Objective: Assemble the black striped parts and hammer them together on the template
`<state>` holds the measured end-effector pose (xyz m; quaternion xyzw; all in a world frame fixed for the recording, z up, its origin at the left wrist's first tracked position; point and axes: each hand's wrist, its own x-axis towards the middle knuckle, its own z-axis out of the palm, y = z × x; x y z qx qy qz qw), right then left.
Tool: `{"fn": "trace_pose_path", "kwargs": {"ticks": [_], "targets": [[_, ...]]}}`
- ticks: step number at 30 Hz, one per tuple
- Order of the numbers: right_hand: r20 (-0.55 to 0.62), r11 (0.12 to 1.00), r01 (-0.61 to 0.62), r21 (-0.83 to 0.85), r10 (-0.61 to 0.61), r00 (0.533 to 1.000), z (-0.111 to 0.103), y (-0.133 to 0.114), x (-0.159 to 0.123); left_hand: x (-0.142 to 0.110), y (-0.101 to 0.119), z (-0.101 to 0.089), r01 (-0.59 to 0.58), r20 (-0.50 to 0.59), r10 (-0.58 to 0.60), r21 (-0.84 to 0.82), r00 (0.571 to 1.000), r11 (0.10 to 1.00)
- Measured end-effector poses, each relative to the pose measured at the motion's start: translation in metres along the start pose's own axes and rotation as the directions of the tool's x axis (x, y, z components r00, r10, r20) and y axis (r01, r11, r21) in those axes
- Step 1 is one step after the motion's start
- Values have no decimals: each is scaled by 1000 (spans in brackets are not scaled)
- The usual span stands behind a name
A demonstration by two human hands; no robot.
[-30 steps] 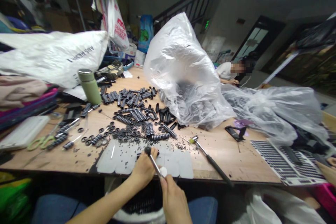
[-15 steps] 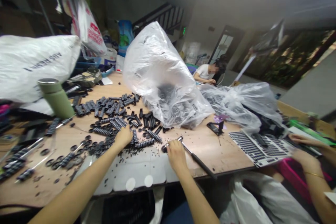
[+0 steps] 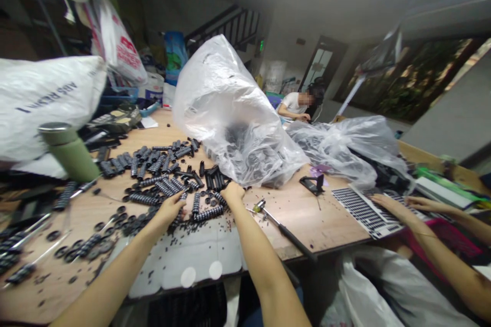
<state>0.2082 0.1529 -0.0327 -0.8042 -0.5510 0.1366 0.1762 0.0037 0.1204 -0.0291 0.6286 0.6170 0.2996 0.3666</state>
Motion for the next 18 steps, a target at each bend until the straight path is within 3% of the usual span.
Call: {"fn": "trace_pose_path", "kwargs": {"ticks": [2,4,6,11,14,16,18], "targets": [[-1,997,13,83,-13,1000,0,-2,3,-12,-6,-8,56,25,-52,-237,998,970],[-19,979,78,186,-76,997,-3,-2,2,-26,-9,-15,97,51,-82,-503,995,859],[-54,937,179,301,-170,984,-8,-4,-4,-39,-9,-20,104,62,-84,-640,995,762],[-81,755,361,547,-381,921,-17,-21,-42,-58,5,-25,9,-40,-35,-526,999,851],[17,623,394,676,-547,837,-17,-35,-75,-66,11,-28,-9,17,19,-485,1000,875],[102,527,297,796,-601,793,-15,-42,-98,-73,11,-29,3,72,36,-483,997,875],[233,468,45,883,-518,823,-14,-47,-118,-80,9,-28,-80,-1,89,-438,996,895]]}}
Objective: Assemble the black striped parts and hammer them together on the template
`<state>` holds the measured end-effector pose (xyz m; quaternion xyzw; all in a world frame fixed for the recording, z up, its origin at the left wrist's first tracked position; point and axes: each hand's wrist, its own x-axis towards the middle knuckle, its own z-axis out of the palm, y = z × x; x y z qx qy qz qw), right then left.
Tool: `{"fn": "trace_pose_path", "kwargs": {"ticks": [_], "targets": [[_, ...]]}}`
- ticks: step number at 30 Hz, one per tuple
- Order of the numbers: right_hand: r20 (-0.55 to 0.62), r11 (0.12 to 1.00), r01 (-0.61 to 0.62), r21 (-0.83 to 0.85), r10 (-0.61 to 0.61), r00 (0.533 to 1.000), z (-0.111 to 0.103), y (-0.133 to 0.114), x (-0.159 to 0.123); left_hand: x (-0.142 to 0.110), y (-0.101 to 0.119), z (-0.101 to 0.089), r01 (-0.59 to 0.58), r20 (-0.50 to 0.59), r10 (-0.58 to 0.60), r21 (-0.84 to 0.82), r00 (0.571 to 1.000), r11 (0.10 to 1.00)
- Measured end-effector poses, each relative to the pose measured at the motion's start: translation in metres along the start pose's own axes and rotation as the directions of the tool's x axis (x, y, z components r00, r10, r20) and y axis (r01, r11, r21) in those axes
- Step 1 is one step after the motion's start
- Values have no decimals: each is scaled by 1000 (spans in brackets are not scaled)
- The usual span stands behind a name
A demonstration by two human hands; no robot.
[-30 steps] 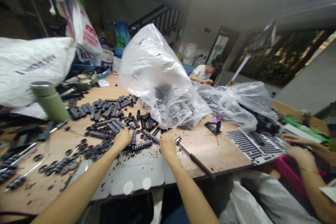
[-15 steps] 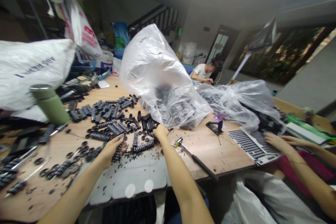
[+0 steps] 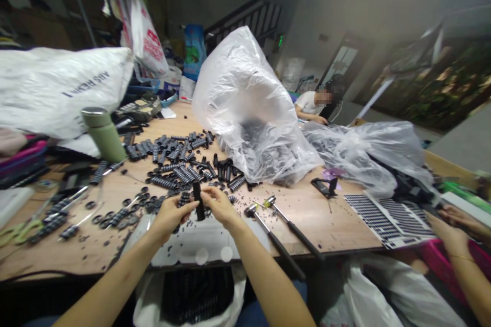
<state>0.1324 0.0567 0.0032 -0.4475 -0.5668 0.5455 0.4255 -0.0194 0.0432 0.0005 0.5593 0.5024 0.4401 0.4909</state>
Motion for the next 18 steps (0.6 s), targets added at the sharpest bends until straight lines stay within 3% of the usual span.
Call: {"fn": "trace_pose_path", "kwargs": {"ticks": [3,6,10,12,14,16,18], "targets": [[39,901,-337,272,339,940,18,-4,-16,-13,-4,1,-283,-63,304,224,951,933],[145,786,-483,386,465,873,29,-7,-28,-25,-8,4,-430,-12,474,403,880,808],[178,645,-574,504,572,801,35,-7,-40,-33,-16,9,-448,-2,521,507,853,736],[220,604,-585,542,569,792,33,-5,-44,-35,-22,12,-468,19,543,531,839,706],[246,594,-580,557,549,799,30,-3,-48,-38,-27,14,-476,26,549,532,835,700],[211,615,-546,569,533,820,26,1,-50,-42,-27,15,-455,-3,521,481,854,749],[47,715,-423,557,481,876,21,4,-54,-46,-24,15,-376,-48,414,334,909,864]]}}
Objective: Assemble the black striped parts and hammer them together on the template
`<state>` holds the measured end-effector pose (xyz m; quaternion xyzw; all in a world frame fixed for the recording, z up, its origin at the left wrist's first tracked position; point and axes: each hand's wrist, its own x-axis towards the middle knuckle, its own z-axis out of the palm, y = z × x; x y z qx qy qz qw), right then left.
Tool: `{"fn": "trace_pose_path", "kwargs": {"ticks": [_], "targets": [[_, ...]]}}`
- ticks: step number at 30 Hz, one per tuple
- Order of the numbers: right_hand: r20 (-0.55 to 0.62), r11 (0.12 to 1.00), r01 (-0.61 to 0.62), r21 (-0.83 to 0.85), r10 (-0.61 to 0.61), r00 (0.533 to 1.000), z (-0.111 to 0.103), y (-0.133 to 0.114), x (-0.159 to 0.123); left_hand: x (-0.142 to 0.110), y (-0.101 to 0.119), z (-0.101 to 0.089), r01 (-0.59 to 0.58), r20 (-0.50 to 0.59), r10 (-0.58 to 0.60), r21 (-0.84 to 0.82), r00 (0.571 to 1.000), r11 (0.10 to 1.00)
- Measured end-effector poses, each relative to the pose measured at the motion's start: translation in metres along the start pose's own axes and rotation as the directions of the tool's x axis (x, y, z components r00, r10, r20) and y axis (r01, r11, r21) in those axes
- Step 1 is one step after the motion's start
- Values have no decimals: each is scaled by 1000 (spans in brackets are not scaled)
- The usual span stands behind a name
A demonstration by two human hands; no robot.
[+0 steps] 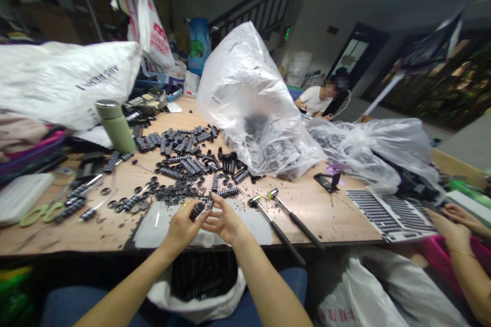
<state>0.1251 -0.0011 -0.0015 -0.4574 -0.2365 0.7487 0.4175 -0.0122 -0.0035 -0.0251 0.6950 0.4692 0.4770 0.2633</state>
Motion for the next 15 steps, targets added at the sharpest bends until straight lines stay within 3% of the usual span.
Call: {"fn": "trace_pose_path", "kwargs": {"ticks": [1,3,5,8,10,12,15], "targets": [[-62,991,118,-70,-122,991,-4,1,-2,0,3,-1,98,24,-96,-114,995,989],[-93,883,344,-319,-391,916,-10,3,-10,1,9,-3,319,118,-297,-344,948,883],[64,657,497,-567,-567,822,-13,6,-21,3,14,-4,483,205,-443,-484,873,729],[373,299,630,-717,-598,709,-9,9,-38,5,18,-3,583,257,-552,-584,793,565],[492,143,671,-727,-574,655,-4,12,-44,6,22,-1,586,264,-575,-643,774,494],[539,71,683,-727,-557,632,1,14,-44,6,26,1,589,282,-584,-678,761,440],[538,41,668,-743,-559,631,3,16,-40,5,32,3,612,317,-593,-682,740,400]]}}
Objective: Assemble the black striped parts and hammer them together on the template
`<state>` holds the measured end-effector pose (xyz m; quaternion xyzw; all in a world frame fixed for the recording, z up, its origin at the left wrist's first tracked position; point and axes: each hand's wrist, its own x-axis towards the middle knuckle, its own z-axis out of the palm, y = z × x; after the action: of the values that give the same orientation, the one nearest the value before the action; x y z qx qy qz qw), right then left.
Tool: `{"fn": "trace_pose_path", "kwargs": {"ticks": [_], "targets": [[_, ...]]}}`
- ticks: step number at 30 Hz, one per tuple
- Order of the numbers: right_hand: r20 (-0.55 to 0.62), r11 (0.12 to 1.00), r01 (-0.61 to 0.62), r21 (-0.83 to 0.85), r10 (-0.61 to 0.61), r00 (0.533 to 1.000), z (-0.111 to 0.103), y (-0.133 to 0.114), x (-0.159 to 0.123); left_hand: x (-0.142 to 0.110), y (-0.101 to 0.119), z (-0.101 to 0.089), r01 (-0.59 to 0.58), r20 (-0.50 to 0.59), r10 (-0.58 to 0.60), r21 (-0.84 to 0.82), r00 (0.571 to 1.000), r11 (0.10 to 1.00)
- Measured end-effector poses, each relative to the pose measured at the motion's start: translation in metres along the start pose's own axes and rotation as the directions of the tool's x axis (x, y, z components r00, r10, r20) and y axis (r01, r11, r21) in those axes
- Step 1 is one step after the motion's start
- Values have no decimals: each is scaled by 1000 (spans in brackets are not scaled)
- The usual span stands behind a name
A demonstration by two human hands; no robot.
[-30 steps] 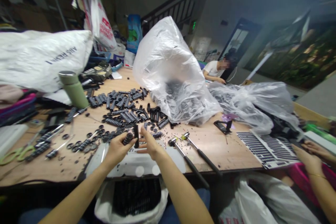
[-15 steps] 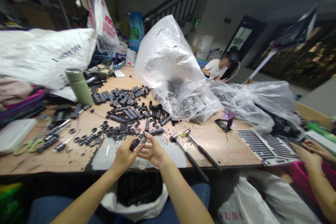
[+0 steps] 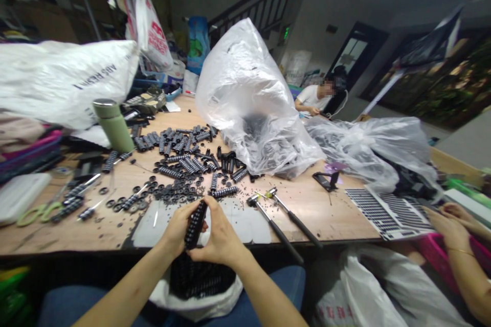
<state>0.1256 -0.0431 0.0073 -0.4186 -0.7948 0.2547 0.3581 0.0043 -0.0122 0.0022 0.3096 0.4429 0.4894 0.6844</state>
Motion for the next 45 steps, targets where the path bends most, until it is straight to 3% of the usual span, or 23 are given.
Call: {"fn": "trace_pose_path", "kwargs": {"ticks": [6,13,18,21,23,25,27,29,30,33,36,37,39,41,43,45], "targets": [[48,999,-53,4,52,997,1,8,-3,-3,2,5,41,5,-41,-5,999,999],[-17,993,-83,83,84,996,4,18,-8,-2,-1,8,168,12,-169,18,986,986],[49,975,-148,168,142,989,6,22,-10,3,-7,7,218,1,-218,-6,976,976],[24,976,-144,162,142,990,7,22,-10,7,-10,5,233,4,-233,19,972,972],[-27,987,-134,92,137,990,10,26,-11,10,-14,3,209,16,-210,69,977,975],[-80,990,-142,8,142,987,16,33,-14,13,-22,0,67,34,-76,215,997,974],[-112,984,-165,-64,157,981,24,43,-17,17,-34,-4,-210,102,183,460,978,863],[-133,975,-189,-119,173,976,32,52,-20,19,-48,-7,-459,243,412,669,878,584],[-138,969,-200,-143,181,974,35,56,-22,21,-54,-9,-531,321,469,729,823,433],[-103,951,-207,-228,188,977,31,63,-30,24,-68,-17,-633,529,468,769,708,88],[-179,854,-317,-413,265,948,3,73,-46,27,-71,-26,-700,691,371,701,620,-134],[-266,772,-407,-487,313,912,-10,78,-53,28,-70,-29,-718,724,348,674,596,-174],[-462,523,-612,-593,401,791,-37,91,-68,31,-66,-35,-747,756,330,639,565,-184],[-506,359,-670,-649,455,733,-56,102,-81,36,-62,-39,-772,758,342,623,555,-127],[-469,363,-671,-647,504,725,-65,103,-88,40,-60,-42,-782,740,365,621,566,-48],[-404,500,-681,-535,556,726,-63,91,-90,43,-59,-44,-789,731,379,614,567,-4]]}}
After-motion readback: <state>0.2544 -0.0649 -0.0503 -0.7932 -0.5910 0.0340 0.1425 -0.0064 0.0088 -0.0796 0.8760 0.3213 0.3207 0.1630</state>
